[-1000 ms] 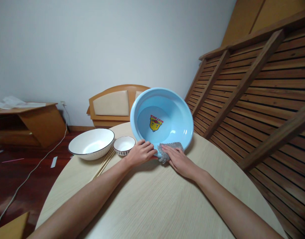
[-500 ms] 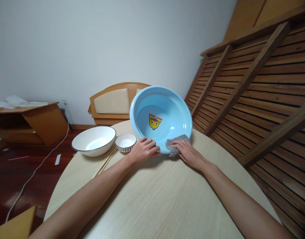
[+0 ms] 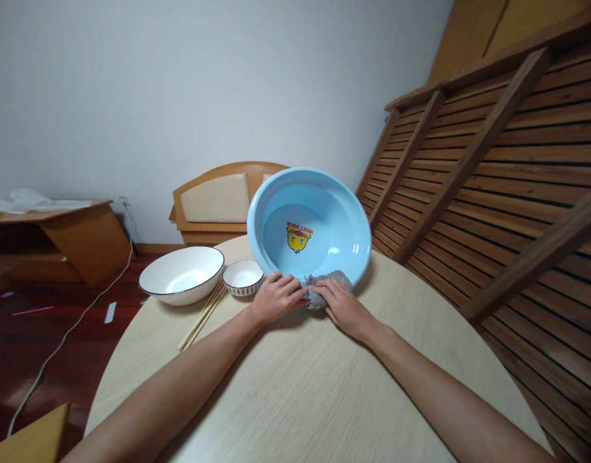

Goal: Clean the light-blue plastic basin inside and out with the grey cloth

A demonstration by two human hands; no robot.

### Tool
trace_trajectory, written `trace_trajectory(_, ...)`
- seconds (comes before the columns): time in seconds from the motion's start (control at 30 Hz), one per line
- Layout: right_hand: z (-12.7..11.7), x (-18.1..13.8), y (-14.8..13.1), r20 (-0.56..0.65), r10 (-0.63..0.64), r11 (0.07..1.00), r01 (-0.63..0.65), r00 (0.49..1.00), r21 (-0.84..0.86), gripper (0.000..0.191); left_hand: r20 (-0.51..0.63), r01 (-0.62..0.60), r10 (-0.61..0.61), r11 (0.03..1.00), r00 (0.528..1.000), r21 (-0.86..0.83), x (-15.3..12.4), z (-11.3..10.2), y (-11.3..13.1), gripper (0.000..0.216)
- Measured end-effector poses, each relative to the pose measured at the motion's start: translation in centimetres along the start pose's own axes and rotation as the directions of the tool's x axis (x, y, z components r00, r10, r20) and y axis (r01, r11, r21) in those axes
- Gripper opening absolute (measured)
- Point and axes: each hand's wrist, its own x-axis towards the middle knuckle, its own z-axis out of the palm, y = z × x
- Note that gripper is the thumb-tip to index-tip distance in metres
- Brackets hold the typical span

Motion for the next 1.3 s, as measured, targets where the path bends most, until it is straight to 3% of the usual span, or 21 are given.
trace_trajectory(0.13, -0.8, -0.5, 1.4, 0.059, -0.016, 1.0, 0.016, 0.998, -0.001, 0.065, 0.013, -0.01, 0.01, 1.0, 1.0, -0.01, 0.1, 0.3, 0.2, 0.025)
trace_trajectory(0.37, -2.8, -2.7, 5.6, 0.064, 0.074, 0.991, -0.066, 0.995, -0.113, 0.06, 0.029, -0.023, 0.023, 1.0, 0.999, -0.005, 0.3, 0.6, 0.4, 0.025)
trace_trajectory(0.67, -0.5, -0.5, 1.0, 0.067, 0.011, 0.999, -0.013, 0.998, 0.032, 0.067, 0.051, -0.015, 0.015, 1.0, 0.999, 0.01, 0.2, 0.4, 0.8, 0.021)
trace_trajectory(0.8, -1.4, -1.3, 2.8, 0.086, -0.012, 0.998, 0.008, 0.996, 0.055, 0.066, 0.057, -0.025, 0.025, 1.0, 0.998, 0.012, 0.3, 0.4, 0.9, 0.02)
trace_trajectory(1.0, -2.9, -3.2, 6.0, 0.084, 0.086, 0.994, -0.081, 0.993, -0.068, 0.054, 0.032, -0.073, 0.072, 0.997, 0.997, 0.017, 0.2, 0.3, 0.6, 0.02)
trace_trajectory(1.3, -0.3, -0.6, 0.9, 0.072, 0.011, 0.999, -0.014, 0.997, 0.032, 0.065, 0.0, -0.031, 0.031, 0.999, 1.0, 0.008, -0.2, 0.2, 0.4, 0.022)
